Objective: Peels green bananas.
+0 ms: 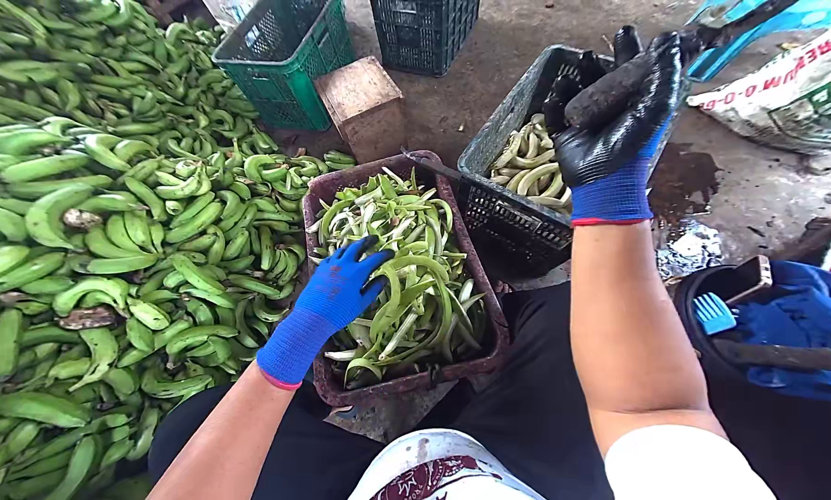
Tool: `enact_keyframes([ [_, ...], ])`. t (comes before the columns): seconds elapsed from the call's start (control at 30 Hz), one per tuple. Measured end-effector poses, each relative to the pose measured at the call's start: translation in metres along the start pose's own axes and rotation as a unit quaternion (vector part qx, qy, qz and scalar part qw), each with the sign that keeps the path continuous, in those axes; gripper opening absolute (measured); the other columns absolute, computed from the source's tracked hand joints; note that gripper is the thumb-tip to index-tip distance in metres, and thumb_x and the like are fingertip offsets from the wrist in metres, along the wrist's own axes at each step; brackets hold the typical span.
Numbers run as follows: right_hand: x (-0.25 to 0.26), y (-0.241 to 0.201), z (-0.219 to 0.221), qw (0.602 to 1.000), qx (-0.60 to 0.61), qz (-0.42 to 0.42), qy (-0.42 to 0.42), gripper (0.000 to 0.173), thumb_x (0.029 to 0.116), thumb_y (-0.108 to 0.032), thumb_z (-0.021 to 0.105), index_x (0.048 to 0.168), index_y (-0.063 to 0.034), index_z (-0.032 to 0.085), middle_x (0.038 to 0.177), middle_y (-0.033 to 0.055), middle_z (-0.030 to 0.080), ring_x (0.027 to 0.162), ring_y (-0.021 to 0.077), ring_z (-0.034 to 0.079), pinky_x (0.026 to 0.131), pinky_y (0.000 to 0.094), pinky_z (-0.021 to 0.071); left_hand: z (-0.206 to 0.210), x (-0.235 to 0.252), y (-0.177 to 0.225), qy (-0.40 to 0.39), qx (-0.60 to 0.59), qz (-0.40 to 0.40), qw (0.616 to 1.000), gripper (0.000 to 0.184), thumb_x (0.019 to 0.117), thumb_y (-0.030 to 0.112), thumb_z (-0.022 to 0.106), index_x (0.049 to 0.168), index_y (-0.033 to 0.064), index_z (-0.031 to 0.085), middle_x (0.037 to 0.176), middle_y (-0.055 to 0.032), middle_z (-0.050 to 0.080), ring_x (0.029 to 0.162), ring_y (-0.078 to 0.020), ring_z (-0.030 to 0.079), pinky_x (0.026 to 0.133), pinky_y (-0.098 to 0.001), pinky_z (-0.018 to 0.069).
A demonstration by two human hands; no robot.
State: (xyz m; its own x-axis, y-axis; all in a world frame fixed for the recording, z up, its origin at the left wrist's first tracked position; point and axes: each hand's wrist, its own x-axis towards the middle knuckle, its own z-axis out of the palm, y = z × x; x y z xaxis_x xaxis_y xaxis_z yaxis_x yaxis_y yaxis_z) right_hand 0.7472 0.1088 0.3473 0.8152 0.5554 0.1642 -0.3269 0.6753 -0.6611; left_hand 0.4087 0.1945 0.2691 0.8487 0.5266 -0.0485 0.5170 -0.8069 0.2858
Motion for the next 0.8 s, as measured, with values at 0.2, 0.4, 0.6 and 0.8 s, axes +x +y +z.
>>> enact_keyframes([
  [0.2,0.009,0.000,0.000,0.998,0.067,-0.010,0.014,0.049,0.1090,-0.049,0.024,0.134,-0.0125,0.045,0.100,0.0090,0.059,0.085,0.0223,0.063,0.073,0.0450,0.0573,-0.017,0.034,0.025,0.010,0.031,-0.131,0.991,0.051,0.0974,0.034,0.065,0.145,0.0173,0.055,0.157,-0.0181,0.041,0.145,-0.0463,0.034,0.108,-0.0671,0.0343],
  [0.4,0.013,0.018,0.011,0.993,0.108,0.037,0.016,0.054,0.1059,-0.055,0.030,0.143,-0.0165,0.040,0.114,0.0121,0.058,0.099,0.0262,0.062,0.083,0.0508,0.0550,0.036,0.116,0.074,-0.018,0.046,-0.169,0.984,0.070,0.0929,0.054,0.065,0.155,0.0282,0.044,0.168,-0.0152,0.019,0.152,-0.0518,0.006,0.110,-0.0817,0.0077],
  [0.6,0.007,0.017,0.022,0.991,0.114,0.069,0.021,0.056,0.1048,-0.058,0.033,0.141,-0.0170,0.047,0.123,0.0110,0.061,0.108,0.0273,0.064,0.088,0.0524,0.0555,0.086,0.134,-0.003,-0.064,-0.040,-0.317,0.945,0.062,0.0964,0.058,0.058,0.153,0.0391,0.043,0.171,-0.0052,0.008,0.153,-0.0493,0.008,0.104,-0.0836,0.0199],
  [0.8,0.011,0.033,0.021,0.995,0.051,0.081,0.021,0.052,0.1065,-0.054,0.033,0.143,-0.0198,0.049,0.123,0.0089,0.064,0.106,0.0273,0.066,0.089,0.0539,0.0558,0.070,0.154,-0.036,-0.123,-0.086,-0.316,0.937,0.063,0.0961,0.058,0.060,0.153,0.0361,0.043,0.171,-0.0111,0.010,0.151,-0.0518,0.010,0.105,-0.0765,0.0304],
])
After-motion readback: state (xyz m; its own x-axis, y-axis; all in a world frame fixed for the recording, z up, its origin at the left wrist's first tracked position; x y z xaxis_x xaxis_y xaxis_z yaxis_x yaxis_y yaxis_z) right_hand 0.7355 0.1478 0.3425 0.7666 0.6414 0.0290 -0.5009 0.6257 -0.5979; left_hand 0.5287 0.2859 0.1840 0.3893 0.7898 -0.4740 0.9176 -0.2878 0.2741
